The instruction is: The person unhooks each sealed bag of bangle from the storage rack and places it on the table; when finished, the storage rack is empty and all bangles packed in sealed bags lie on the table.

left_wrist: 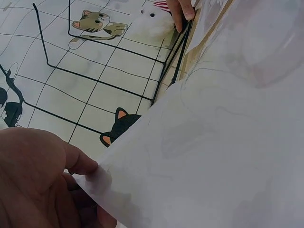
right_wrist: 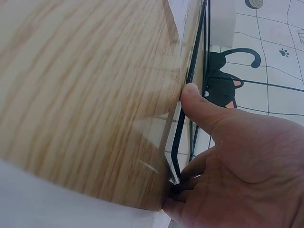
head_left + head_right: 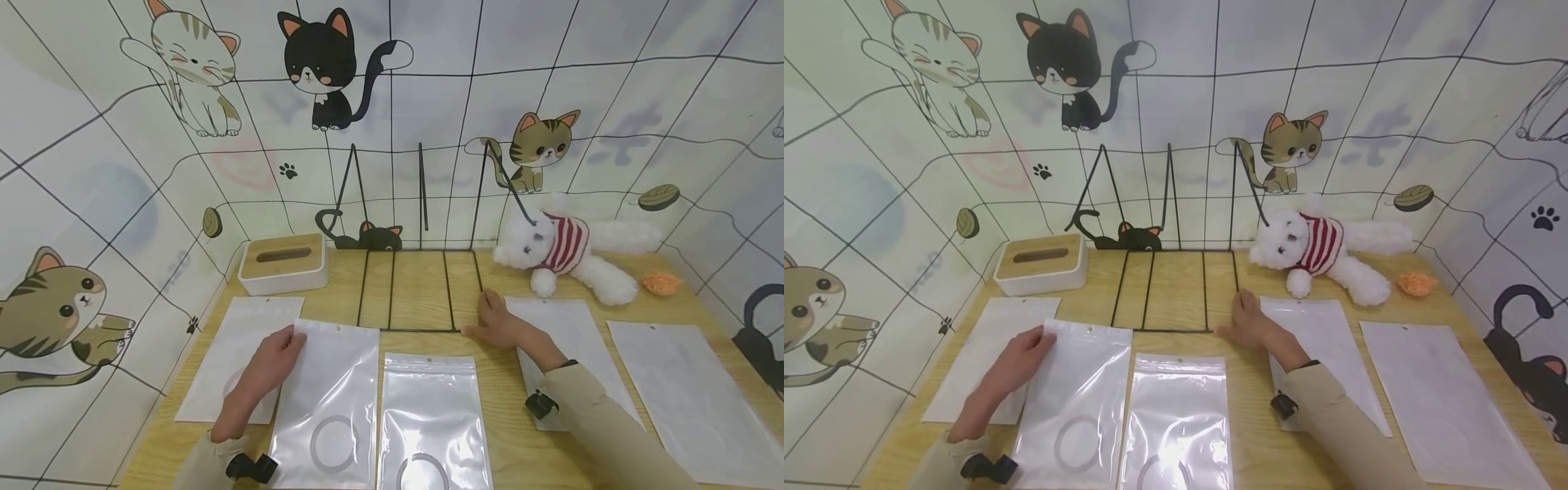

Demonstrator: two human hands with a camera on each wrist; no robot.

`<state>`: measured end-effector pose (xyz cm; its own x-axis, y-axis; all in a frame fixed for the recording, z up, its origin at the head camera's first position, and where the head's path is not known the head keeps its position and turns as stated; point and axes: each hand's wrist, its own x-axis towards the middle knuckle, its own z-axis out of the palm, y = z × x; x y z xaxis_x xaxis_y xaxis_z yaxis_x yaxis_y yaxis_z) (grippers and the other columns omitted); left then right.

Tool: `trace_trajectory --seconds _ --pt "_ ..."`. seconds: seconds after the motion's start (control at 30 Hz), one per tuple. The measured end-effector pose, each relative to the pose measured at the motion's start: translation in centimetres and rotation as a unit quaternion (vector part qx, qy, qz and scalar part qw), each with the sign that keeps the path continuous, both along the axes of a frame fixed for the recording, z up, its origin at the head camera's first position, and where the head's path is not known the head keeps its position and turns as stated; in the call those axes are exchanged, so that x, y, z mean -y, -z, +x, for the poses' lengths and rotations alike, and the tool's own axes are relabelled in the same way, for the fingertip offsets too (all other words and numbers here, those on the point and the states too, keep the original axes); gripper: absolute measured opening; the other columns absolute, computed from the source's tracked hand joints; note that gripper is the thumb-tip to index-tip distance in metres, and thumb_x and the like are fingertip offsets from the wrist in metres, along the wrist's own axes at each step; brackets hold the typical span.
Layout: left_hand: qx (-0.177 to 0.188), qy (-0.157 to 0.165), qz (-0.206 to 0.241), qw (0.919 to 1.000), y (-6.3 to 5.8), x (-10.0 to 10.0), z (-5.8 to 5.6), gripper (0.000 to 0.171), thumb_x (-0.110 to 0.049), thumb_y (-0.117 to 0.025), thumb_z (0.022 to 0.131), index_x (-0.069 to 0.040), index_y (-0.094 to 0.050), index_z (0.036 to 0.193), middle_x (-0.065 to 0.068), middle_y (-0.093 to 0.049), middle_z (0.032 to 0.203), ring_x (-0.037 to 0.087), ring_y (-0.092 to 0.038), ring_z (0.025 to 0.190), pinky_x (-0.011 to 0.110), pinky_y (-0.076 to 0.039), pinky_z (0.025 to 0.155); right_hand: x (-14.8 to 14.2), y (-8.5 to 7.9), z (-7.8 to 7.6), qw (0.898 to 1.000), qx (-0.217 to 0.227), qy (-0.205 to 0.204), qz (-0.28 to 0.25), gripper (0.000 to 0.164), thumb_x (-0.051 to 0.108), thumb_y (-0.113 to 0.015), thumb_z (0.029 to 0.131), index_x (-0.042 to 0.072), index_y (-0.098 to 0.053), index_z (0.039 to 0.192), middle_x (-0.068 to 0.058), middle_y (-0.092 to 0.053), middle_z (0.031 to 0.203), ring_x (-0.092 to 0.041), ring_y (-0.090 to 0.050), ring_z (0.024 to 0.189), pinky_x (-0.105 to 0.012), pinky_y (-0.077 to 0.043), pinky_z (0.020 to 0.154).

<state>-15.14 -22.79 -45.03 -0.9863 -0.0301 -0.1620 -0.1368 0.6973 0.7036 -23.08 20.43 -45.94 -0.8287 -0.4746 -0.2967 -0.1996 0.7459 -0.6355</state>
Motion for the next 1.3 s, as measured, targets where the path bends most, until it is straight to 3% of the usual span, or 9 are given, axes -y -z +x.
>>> trace_trajectory --seconds 0.17,0.37,0.57,0.73,0.9,1.0,1.13,1.3 --pt "0.019 0.008 -0.031 0.9993 -0.1 0.0 0.4 0.031 -0.026 -0.041 0.106 -0.005 -0.063 0.107 0.003 -0.041 0.072 0.018 -0.046 0.071 0.03 -0.038 0.062 0.1 0.0 0.0 1.0 -0.004 -0.001 0.003 0.102 0.039 -0.058 0.101 -0.024 0.009 0.146 -0.045 0.019 0.153 -0.057 0.017 0.144 -0.068 -0.001 0.118" --pt "0.006 -0.006 -0.09 0.9959 -0.2 -0.4 0.9 0.034 -0.029 -0.042 0.104 -0.008 -0.05 0.079 0.003 -0.039 0.066 0.018 -0.042 0.062 0.029 -0.034 0.055 0.1 0.0 0.0 1.0 -0.007 -0.001 0.015 0.099 0.035 -0.057 0.101 -0.024 0.008 0.147 -0.045 0.018 0.153 -0.057 0.016 0.145 -0.067 -0.002 0.118" --pt "-0.009 -0.012 -0.137 0.9904 -0.3 -0.5 1.3 0.034 -0.031 -0.048 0.101 -0.009 -0.049 0.076 0.003 -0.041 0.064 0.018 -0.043 0.061 0.03 -0.032 0.053 0.0 0.0 0.0 1.0 -0.009 -0.001 0.017 0.097 0.032 -0.057 0.102 -0.024 0.008 0.146 -0.046 0.018 0.153 -0.057 0.017 0.144 -0.068 -0.002 0.118" --pt "-0.019 0.002 -0.162 0.9867 0.0 -0.3 1.7 0.031 -0.033 -0.061 0.096 -0.003 -0.06 0.1 0.004 -0.051 0.07 0.018 -0.047 0.063 0.03 -0.035 0.054 0.1 0.0 0.0 1.0 -0.008 -0.001 0.015 0.098 0.033 -0.057 0.102 -0.024 0.009 0.147 -0.045 0.018 0.153 -0.057 0.017 0.145 -0.067 -0.002 0.119" --pt "-0.014 0.003 -0.166 0.986 0.0 -0.4 2.1 0.056 -0.033 -0.07 0.09 0.0 -0.053 0.131 0.007 -0.058 0.079 0.022 -0.053 0.068 0.035 -0.04 0.055 0.1 0.0 -0.1 1.0 -0.005 0.002 0.009 0.101 0.036 -0.058 0.101 -0.024 0.009 0.146 -0.045 0.018 0.153 -0.058 0.017 0.144 -0.068 -0.002 0.118" --pt "-0.02 0.012 -0.174 0.9844 0.1 -0.6 2.3 0.064 -0.033 -0.07 0.089 0.002 -0.048 0.138 0.017 -0.067 0.101 0.034 -0.064 0.087 0.047 -0.051 0.068 0.1 0.1 -0.1 1.0 -0.009 0.003 0.014 0.099 0.034 -0.058 0.101 -0.024 0.008 0.147 -0.045 0.018 0.153 -0.057 0.016 0.145 -0.067 -0.002 0.119" --pt "-0.016 0.019 -0.189 0.9816 0.5 -0.8 2.5 0.069 -0.032 -0.069 0.09 0.005 -0.044 0.143 0.028 -0.057 0.136 0.047 -0.058 0.119 0.06 -0.05 0.09 0.1 0.2 -0.1 1.0 -0.009 0.005 0.008 0.098 0.032 -0.057 0.101 -0.024 0.009 0.146 -0.045 0.018 0.153 -0.057 0.017 0.145 -0.067 -0.002 0.119" --pt "0.007 0.01 -0.21 0.9776 0.8 -0.9 2.7 0.073 -0.033 -0.071 0.089 0.006 -0.041 0.144 0.028 -0.056 0.135 0.045 -0.059 0.118 0.057 -0.051 0.091 0.1 0.2 -0.1 1.0 -0.01 0.003 -0.001 0.1 0.034 -0.058 0.101 -0.024 0.01 0.146 -0.045 0.019 0.153 -0.057 0.018 0.144 -0.068 -0.001 0.118"
